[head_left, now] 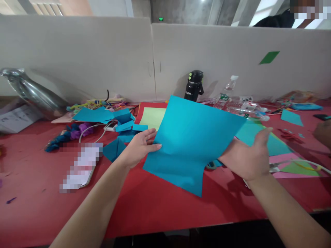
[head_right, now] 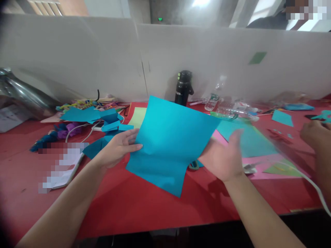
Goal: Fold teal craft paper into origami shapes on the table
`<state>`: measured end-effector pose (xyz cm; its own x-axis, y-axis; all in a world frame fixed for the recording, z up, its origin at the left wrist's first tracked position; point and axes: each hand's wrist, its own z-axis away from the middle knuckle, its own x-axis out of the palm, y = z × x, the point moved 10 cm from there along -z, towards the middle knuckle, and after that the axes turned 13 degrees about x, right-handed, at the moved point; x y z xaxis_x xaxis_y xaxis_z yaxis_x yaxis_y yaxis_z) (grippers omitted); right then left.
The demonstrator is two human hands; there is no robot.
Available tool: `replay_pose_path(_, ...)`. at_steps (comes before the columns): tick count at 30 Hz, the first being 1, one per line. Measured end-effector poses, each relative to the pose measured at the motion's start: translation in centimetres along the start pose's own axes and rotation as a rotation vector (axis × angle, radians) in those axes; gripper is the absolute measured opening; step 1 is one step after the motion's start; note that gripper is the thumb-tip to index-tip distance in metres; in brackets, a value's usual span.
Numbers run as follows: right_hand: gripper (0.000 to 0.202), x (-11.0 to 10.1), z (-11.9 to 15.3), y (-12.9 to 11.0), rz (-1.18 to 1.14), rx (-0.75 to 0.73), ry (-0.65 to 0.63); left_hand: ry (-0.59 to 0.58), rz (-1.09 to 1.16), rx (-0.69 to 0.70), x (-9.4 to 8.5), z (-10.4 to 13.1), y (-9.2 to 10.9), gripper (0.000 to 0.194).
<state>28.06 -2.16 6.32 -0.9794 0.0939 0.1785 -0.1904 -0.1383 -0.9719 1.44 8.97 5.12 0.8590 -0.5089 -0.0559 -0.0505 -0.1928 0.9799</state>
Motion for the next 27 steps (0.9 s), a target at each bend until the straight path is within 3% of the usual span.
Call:
replay_pose_path(2,0.11,0.7,-0.1,0.3,-0.085,0.048,-0.095,-0.007,0.021,-0.014,0.1,-0.1,-0.2,0.077)
replay_pose_path(3,0.098,0.8,-0.2,0.7,-0.07,0.082,-0.101,-0.02,0.039,-0.019,0.4,-0.2,-0.3,0.075)
replay_pose_path(6,0.046,-0.2,-0.9,3.0,0.019,0.205,0.003,-0.038,0.051,-0.008,1.1,-0.3,-0.3,0.065)
replay_pose_path(8,0.033,-1.3,-1.4,4.1,0.027,0.223,0.114,-0.005,-0.017,0.006,0.8,-0.4,-0.3,0.057)
replay_pose_path(10,0.032,-2.3,-1.7,4.4,-0.007,0.17,0.214,0.001,-0.069,-0.015,0.7,-0.3,-0.7,0.053)
replay_pose_path(15,0.028,-3.8,-1.5,3.0,-0.145,0.001,0.339,-0.153,0.043,-0.13,2.1,0.1,-1.6,0.056)
replay_pose_path(18,0.023,-4.0,-1.3,2.4,-0.228,-0.04,0.347,-0.087,-0.013,-0.099,1.2,-0.1,-1.1,0.05)
replay_pose_path(21,0.022,-4.7,-1.5,3.3,-0.249,0.015,0.394,0.011,-0.128,-0.077,-0.3,-0.3,-0.7,0.042)
replay_pose_path(24,0.031,-5.6,-2.1,4.9,-0.125,0.133,0.416,-0.022,-0.193,-0.102,-0.6,-0.3,-1.2,0.041)
replay_pose_path(27,0.04,-7.0,-2.4,4.7,0.227,0.116,0.495,-0.153,-0.236,-0.167,0.0,0.0,-2.6,0.048)
